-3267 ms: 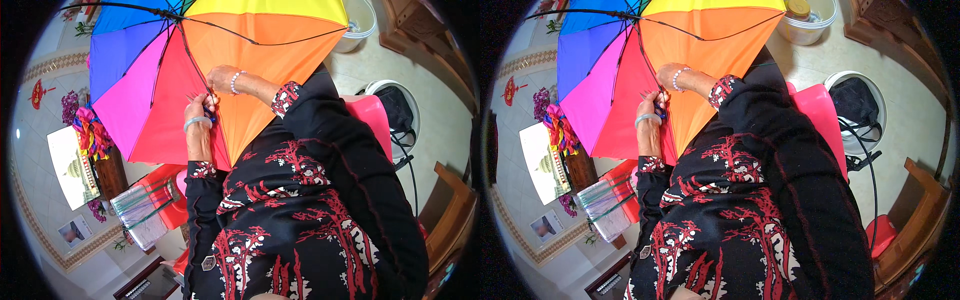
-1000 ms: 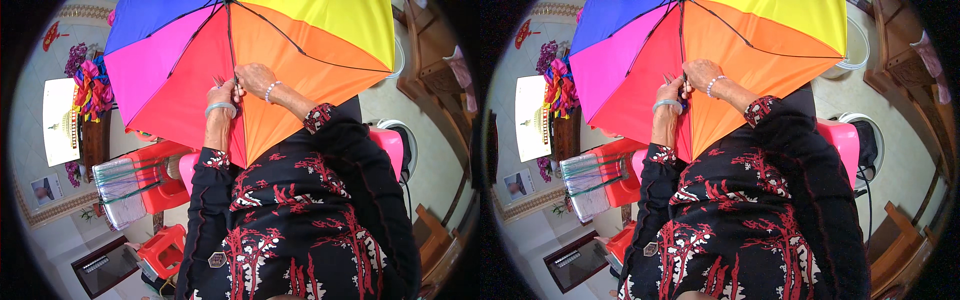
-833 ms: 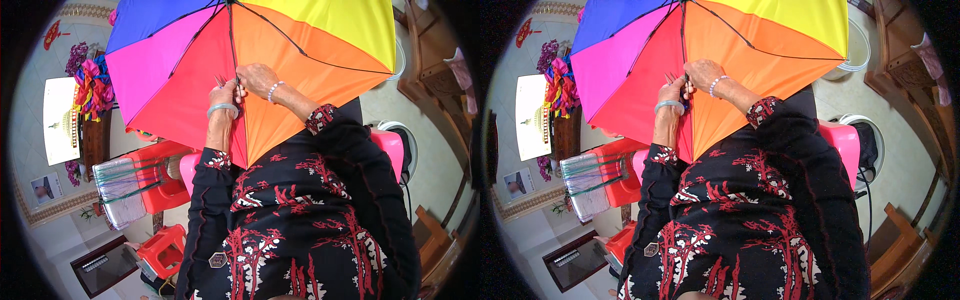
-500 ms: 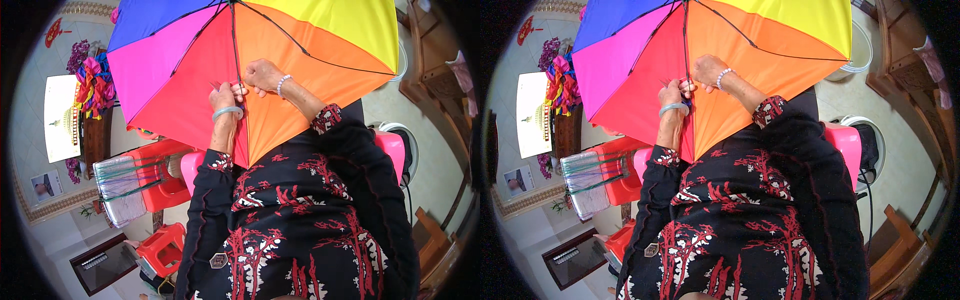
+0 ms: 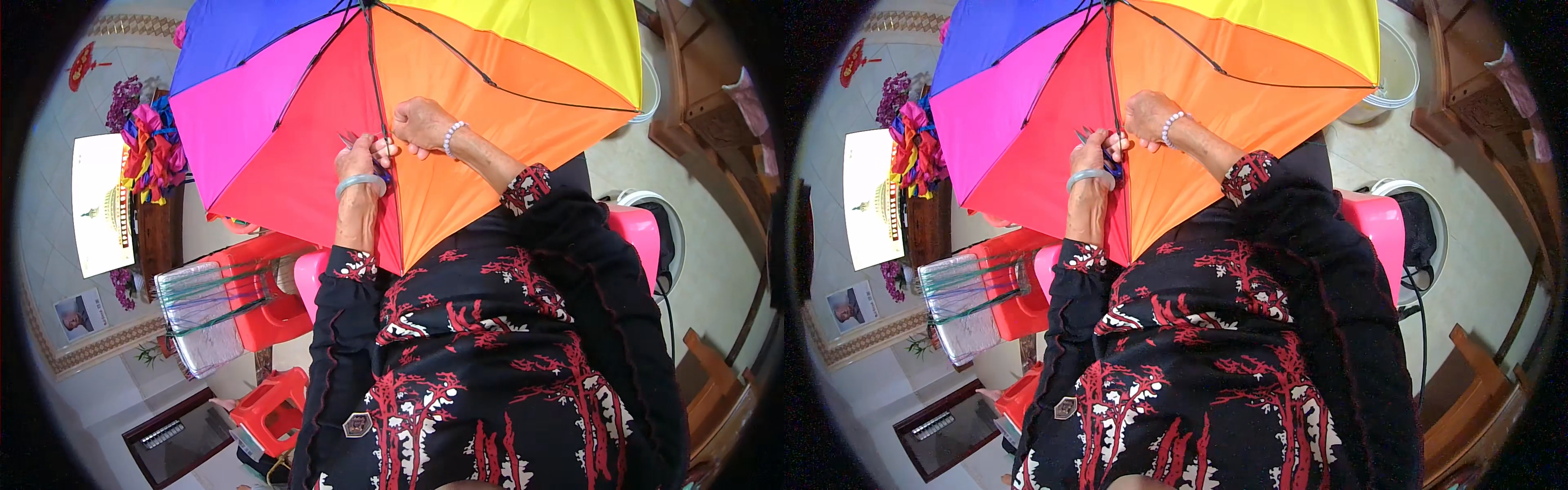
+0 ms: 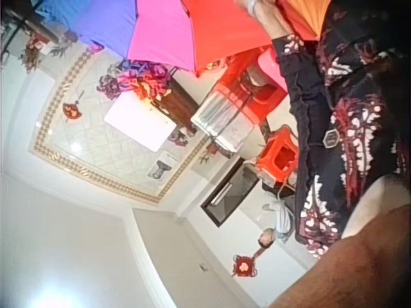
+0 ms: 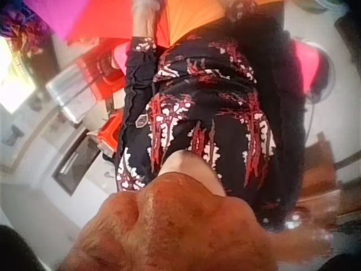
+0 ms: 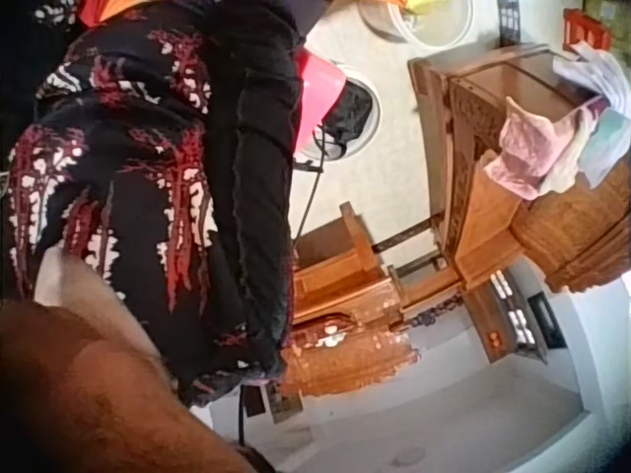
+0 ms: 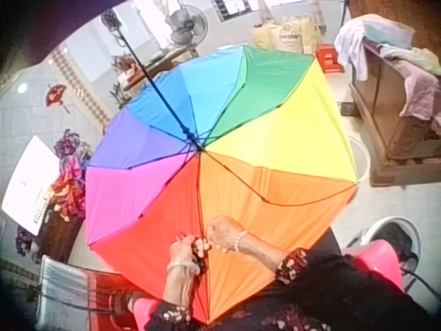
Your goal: Repairing a colorful umbrella by stitching the fabric to the metal frame ribs using a needle and thread.
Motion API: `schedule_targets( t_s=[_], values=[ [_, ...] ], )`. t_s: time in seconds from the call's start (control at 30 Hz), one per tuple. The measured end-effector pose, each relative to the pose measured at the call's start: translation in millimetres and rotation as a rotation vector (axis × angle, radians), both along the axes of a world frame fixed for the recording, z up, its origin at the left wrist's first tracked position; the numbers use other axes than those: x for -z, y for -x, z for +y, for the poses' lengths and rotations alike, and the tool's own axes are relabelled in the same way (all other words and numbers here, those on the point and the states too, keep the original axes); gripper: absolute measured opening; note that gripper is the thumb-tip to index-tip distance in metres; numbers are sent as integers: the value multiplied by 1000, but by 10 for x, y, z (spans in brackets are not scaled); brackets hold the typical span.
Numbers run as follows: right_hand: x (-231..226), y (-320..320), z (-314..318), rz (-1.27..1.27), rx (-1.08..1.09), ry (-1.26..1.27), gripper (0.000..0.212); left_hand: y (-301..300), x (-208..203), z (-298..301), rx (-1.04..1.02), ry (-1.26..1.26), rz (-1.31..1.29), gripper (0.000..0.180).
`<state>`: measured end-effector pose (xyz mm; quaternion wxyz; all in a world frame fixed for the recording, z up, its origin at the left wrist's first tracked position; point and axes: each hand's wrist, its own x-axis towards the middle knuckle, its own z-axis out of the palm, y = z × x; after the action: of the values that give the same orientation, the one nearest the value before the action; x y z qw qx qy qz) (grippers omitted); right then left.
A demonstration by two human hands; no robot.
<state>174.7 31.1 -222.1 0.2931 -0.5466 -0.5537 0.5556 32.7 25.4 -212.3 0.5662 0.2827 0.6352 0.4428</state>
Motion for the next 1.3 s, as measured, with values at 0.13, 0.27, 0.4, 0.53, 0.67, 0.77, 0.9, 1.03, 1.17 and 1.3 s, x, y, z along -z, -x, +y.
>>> schedule_targets(
  t_s=[0.13,0.27,0.4,0.53,0.67,0.77,0.9,1.03,1.17,1.3],
  values=[
    [-18,-15,1,-9,-10,1,11,9,9,10,16,23,3,13],
    [-50,-22,-2,-9,-21,25,11,41,31,19,79,9,-12,13],
    [-40,-12,2,-19,-35,2,12,88,62,45,148,10,-19,13],
    [-37,-16,0,-38,-49,-14,13,56,59,28,140,-12,0,13],
    [-39,-18,-6,-29,-44,-19,14,4,27,22,15,24,-21,13],
    [-41,-24,-9,-27,-42,-21,13,-20,7,7,-4,13,-10,13],
    [-51,-26,-17,-30,-41,-19,13,7,35,30,23,3,3,13],
    [-41,-21,-19,-13,-19,-13,12,9,40,47,39,25,24,13],
    [-56,-7,-21,-19,-28,-22,12,77,58,84,117,51,-21,12],
    [-40,34,5,-122,-51,-175,15,92,71,90,183,50,-47,17]
  ],
)
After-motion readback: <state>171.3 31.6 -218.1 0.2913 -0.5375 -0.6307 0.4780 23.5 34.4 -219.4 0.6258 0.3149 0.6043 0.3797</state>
